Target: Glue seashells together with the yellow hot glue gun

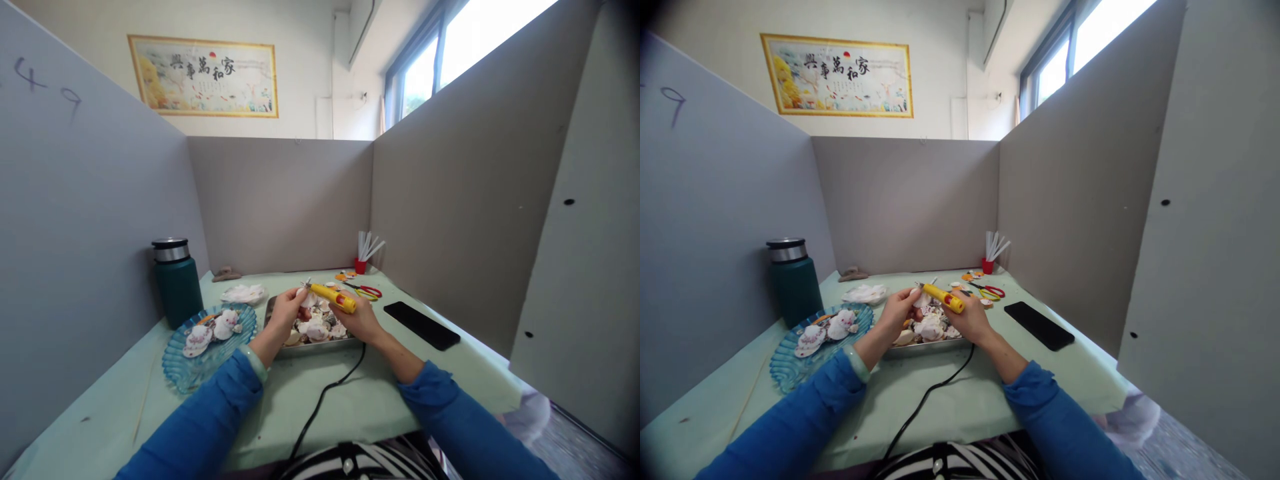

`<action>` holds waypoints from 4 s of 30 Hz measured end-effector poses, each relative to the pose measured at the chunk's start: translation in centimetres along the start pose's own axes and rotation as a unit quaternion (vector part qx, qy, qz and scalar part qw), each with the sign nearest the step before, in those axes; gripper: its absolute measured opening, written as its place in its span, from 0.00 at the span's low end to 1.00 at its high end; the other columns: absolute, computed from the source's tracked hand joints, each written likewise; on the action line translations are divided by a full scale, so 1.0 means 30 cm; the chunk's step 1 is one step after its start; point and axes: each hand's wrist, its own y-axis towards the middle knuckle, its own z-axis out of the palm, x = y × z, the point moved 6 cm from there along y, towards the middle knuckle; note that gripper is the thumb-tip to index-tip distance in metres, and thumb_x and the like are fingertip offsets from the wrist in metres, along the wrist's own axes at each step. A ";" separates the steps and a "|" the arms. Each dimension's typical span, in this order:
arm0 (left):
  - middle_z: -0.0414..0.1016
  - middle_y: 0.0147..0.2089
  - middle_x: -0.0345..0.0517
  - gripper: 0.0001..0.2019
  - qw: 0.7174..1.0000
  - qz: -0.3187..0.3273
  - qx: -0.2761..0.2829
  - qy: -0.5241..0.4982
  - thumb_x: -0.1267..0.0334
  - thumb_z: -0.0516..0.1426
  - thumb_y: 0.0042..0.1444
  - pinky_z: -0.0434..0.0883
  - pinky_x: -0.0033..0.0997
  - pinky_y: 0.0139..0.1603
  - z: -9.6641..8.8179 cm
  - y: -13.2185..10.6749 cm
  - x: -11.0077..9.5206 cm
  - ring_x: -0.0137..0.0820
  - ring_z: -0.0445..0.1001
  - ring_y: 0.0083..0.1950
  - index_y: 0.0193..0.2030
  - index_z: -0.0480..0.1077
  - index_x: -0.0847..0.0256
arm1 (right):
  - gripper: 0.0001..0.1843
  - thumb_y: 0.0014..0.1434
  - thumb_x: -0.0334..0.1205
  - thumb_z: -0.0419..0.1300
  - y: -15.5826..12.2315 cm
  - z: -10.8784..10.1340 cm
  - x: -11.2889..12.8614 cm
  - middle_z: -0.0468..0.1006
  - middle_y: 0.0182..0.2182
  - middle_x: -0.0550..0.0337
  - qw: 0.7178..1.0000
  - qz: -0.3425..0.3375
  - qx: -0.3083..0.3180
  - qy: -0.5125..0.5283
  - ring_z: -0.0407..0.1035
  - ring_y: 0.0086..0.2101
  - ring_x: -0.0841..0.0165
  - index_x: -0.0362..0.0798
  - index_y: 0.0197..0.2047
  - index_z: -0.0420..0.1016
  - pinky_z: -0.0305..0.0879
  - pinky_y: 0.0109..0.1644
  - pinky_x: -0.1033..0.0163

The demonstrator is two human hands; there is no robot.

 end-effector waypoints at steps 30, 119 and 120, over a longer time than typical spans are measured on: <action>0.65 0.20 0.33 0.22 0.999 -0.009 -0.017 -0.041 0.46 0.65 0.42 0.62 0.22 0.18 -0.031 0.027 0.034 0.23 0.66 0.17 0.32 0.65 0.62 | 0.09 0.57 0.45 0.56 0.000 0.005 -0.024 0.72 0.23 0.62 1.000 0.012 -0.009 0.000 0.64 0.24 0.69 0.49 0.30 0.69 0.61 0.29 0.66; 0.66 0.18 0.34 0.22 0.999 0.014 -0.028 0.006 0.45 0.64 0.42 0.62 0.22 0.17 -0.020 0.009 0.005 0.25 0.67 0.16 0.31 0.68 0.62 | 0.09 0.59 0.44 0.57 -0.006 0.007 0.002 0.75 0.24 0.61 1.000 -0.014 0.021 -0.008 0.68 0.24 0.68 0.49 0.35 0.74 0.60 0.29 0.66; 0.66 0.18 0.34 0.22 1.000 0.011 -0.028 0.007 0.44 0.64 0.42 0.63 0.22 0.17 -0.019 0.008 0.005 0.25 0.67 0.16 0.31 0.68 0.62 | 0.09 0.59 0.44 0.57 -0.006 0.007 0.001 0.75 0.24 0.61 1.000 -0.012 0.021 -0.008 0.68 0.24 0.68 0.49 0.35 0.73 0.60 0.29 0.66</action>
